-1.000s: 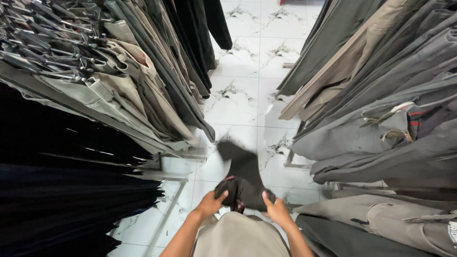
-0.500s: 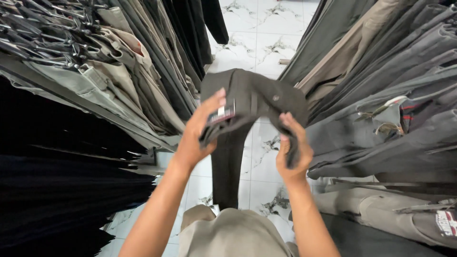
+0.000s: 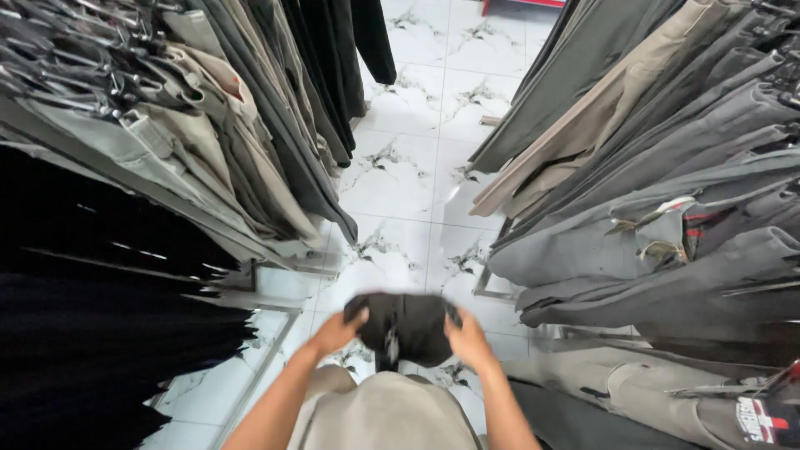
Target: The person takes a pair of trousers from a rack, folds them, and clips them onto a hanger before hanging them back onto the clothing rack.
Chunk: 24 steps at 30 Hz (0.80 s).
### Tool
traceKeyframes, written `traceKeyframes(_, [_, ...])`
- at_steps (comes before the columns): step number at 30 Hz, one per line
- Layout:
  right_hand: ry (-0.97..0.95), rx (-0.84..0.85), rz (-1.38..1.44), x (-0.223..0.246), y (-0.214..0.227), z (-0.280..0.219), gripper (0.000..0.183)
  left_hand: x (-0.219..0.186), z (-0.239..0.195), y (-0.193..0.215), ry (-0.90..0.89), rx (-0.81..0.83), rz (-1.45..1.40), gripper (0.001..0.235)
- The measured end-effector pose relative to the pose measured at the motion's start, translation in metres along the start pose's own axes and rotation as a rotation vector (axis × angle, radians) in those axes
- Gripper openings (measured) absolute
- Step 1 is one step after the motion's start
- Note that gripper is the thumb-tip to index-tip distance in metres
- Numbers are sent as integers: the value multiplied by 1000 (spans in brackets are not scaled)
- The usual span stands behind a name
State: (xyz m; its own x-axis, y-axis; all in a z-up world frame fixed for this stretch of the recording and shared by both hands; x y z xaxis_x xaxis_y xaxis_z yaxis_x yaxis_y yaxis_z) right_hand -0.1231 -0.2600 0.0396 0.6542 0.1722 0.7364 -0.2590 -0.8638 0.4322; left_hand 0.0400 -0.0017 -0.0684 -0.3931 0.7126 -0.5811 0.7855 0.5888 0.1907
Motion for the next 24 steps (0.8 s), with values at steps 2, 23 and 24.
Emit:
traceKeyframes(2, [153,-129,56,32,22,22,40,-113,-54,22,-120,-104,-46,56])
traceKeyframes(23, [-108,54,267,31,-19,-25,57,-67,-113,6,56,-38,-403,59])
traceKeyframes(24, [-141,85,181,37,-21,-26,59,-51,-97,8,52,-16,-359,62])
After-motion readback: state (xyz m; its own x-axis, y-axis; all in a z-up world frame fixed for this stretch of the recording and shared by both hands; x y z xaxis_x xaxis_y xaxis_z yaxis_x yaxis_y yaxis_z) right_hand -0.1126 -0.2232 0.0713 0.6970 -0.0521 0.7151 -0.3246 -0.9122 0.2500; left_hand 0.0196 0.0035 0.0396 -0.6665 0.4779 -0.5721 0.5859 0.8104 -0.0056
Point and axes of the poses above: each hand's wrist, its own z-axis towards the middle knuckle, its own y-axis out of the back of the hand, x = y × z, the point moved 2 cm from there along z, towards the middle knuckle, and after that the axes turned 7 degrees about y, right-handed, at the moved point
